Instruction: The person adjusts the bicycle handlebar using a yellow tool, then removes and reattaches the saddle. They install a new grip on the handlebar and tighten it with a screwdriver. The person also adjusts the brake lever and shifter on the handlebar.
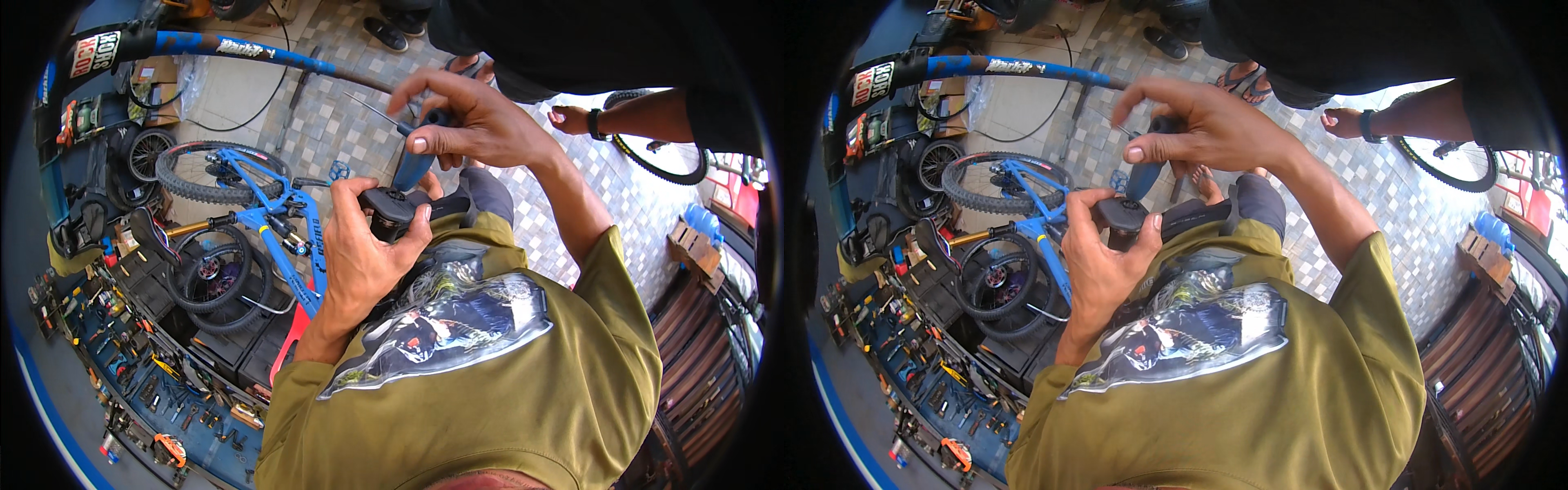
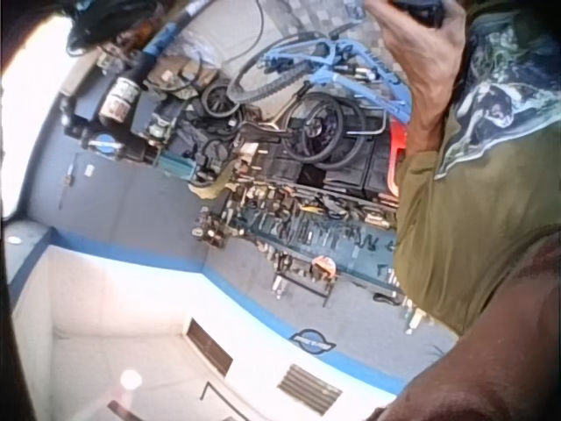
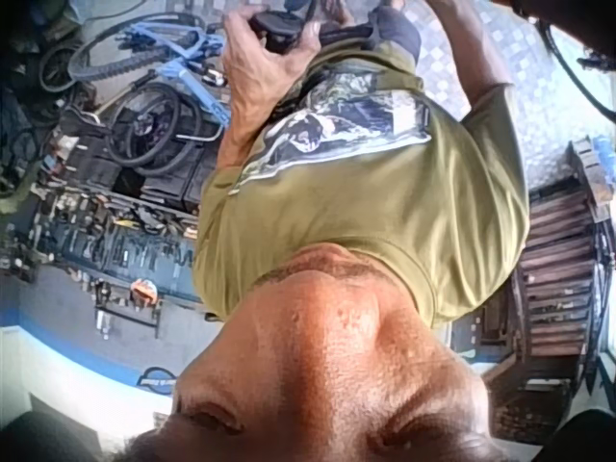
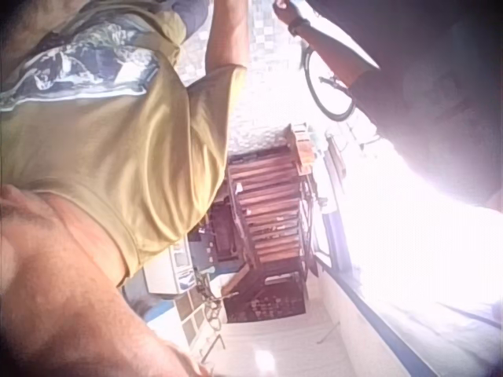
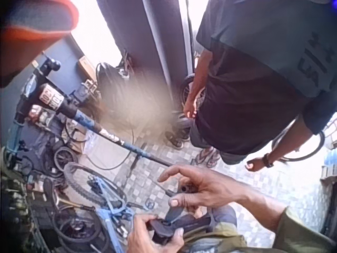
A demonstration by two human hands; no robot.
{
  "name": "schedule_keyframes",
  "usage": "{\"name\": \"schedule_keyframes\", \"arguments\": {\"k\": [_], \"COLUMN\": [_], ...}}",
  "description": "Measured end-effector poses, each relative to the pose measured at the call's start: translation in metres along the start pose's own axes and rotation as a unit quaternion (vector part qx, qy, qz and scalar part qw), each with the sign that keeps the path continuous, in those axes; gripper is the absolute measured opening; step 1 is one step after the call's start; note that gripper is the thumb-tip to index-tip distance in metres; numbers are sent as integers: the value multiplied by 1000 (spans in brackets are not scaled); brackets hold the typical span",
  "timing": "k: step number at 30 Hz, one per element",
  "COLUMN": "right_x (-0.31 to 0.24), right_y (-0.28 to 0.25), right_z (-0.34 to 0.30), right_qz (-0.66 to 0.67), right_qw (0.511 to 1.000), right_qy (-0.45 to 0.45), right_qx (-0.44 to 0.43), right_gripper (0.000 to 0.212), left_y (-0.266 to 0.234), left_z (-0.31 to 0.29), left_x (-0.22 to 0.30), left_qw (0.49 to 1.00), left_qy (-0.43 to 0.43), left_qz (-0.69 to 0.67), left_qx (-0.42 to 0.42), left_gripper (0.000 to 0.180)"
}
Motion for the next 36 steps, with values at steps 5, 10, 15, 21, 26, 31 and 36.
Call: {"name": "schedule_keyframes", "arguments": {"k": [5, 10, 15, 21, 26, 31, 36], "right_x": [-4, -15, -20, -11, -4, -16, -20], "right_y": [2, -13, -7, -17, -24, -7, -7], "right_z": [2, 10, 13, 9, 18, 18, 14], "right_qz": [88, -275, -115, 71, -44, -16, -40], "right_qw": [991, 937, 987, 987, 986, 997, 995], "right_qy": [-25, -194, -92, 29, -74, -44, -45], "right_qx": [-98, -89, -70, -139, -142, -63, -80], "right_gripper": [49, 45, 41, 39, 40, 38, 30], "left_y": [0, 2, 0, -1, 1, -1, -1], "left_z": [0, -1, 3, 5, 5, 5, 4], "left_x": [-5, -10, -4, -5, -5, -3, -4], "left_qw": [1000, 1000, 999, 999, 998, 999, 999], "left_qy": [28, 24, 28, 20, 47, 45, 51], "left_qz": [10, 7, 39, 35, 27, 29, 18], "left_qx": [9, 10, 4, 4, 9, -1, 8], "left_gripper": [62, 63, 54, 54, 55, 62, 64]}}
Point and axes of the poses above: each hand's wrist, its own z-axis towards the middle knuckle, its own y-axis out of the palm, x = y × z, the point moved 5 cm from there along z, towards the middle knuckle, and after that the axes turned 1 degree about -x, right-handed, at the moved point
